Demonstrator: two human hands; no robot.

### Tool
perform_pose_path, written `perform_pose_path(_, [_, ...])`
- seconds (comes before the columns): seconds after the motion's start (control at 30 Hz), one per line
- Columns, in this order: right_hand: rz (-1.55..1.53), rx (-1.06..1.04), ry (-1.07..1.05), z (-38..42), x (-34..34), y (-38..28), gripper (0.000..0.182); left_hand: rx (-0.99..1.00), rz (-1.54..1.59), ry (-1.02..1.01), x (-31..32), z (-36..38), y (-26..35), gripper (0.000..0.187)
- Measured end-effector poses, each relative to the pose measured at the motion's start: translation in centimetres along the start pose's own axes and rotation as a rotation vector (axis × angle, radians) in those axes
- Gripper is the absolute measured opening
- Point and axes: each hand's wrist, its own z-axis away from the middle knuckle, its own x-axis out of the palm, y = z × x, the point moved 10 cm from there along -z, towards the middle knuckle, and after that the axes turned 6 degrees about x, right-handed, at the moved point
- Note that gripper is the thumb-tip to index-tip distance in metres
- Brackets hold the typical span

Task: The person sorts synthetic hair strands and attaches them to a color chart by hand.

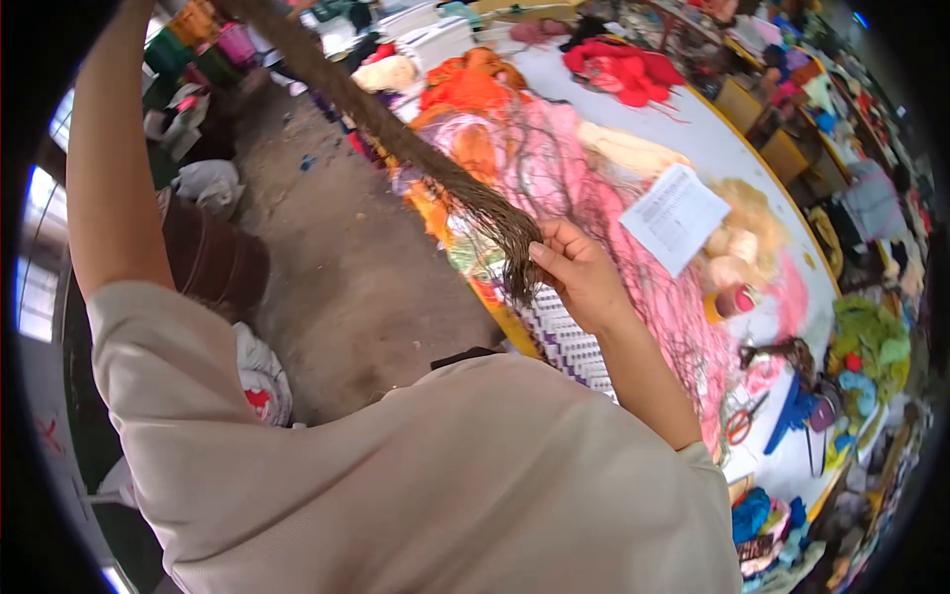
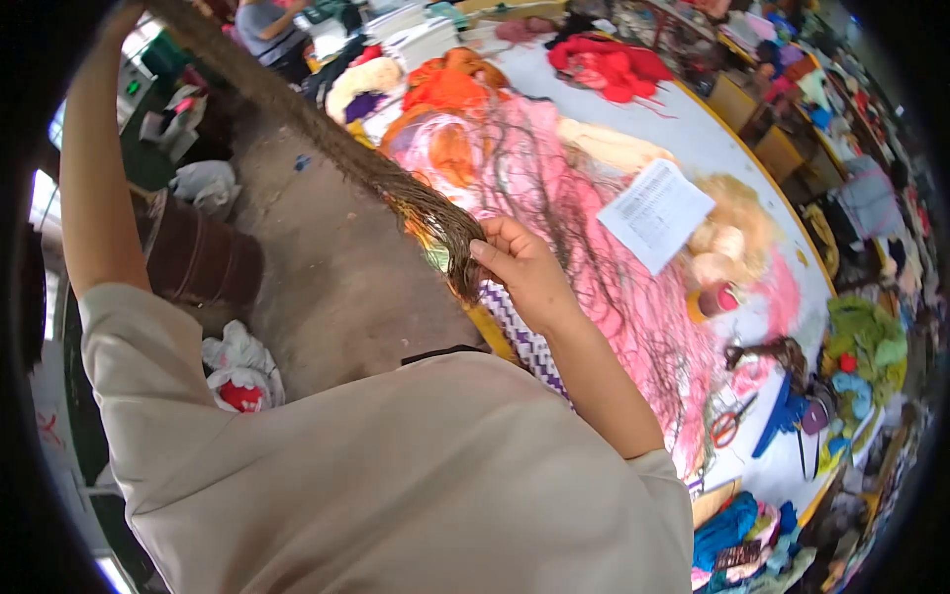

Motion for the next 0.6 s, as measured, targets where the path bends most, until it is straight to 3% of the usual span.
perform_pose_path(0.03, [-0.011,-0.037,0.061,0.5,-1.4,-0.7,0.022,-0.142,0.123,-0.282,1.1,1.3,-2.1,0.027])
perform_pose_path(0.1, [0.052,-0.104,0.149,1.9,-3.3,-2.6,0.028,-0.153,0.279,-0.275,0.7,2.8,-6.1,0.026])
perform_pose_path(0.2, [0.205,-0.239,0.278,4.1,-4.6,-6.1,0.036,-0.197,0.641,-0.195,2.1,11.4,-10.3,0.031])
perform_pose_path(0.23, [0.274,-0.291,0.307,4.9,-4.5,-7.5,0.037,-0.188,0.541,-0.158,5.0,14.4,-11.3,0.033])
perform_pose_path(0.3, [0.336,-0.329,0.292,5.8,-3.5,-9.2,0.039,-0.264,0.651,-0.167,8.9,19.3,-15.1,0.033])
perform_pose_path(0.37, [0.409,-0.256,0.257,6.1,-3.4,-9.3,0.038,-0.404,0.393,0.011,11.1,24.7,-19.7,0.027])
perform_pose_path(0.4, [0.476,-0.330,0.253,6.3,-2.7,-10.1,0.037,-0.493,0.285,0.034,13.8,27.0,-21.0,0.027])
perform_pose_path(0.47, [0.609,-0.436,0.257,6.6,-0.8,-11.6,0.035,-0.511,0.232,-0.229,19.4,29.7,-23.3,0.031])
perform_pose_path(0.5, [0.620,-0.432,0.250,6.5,-0.4,-11.7,0.035,-0.639,0.220,-0.341,21.5,31.5,-24.2,0.034])
perform_pose_path(0.53, [0.707,-0.463,0.210,6.4,0.5,-11.9,0.039,-0.537,0.060,-0.400,23.4,31.7,-24.3,0.036])
perform_pose_path(0.6, [0.825,-0.499,0.150,6.2,1.5,-11.9,0.043,-0.504,0.275,-0.485,26.8,33.1,-24.8,0.035])
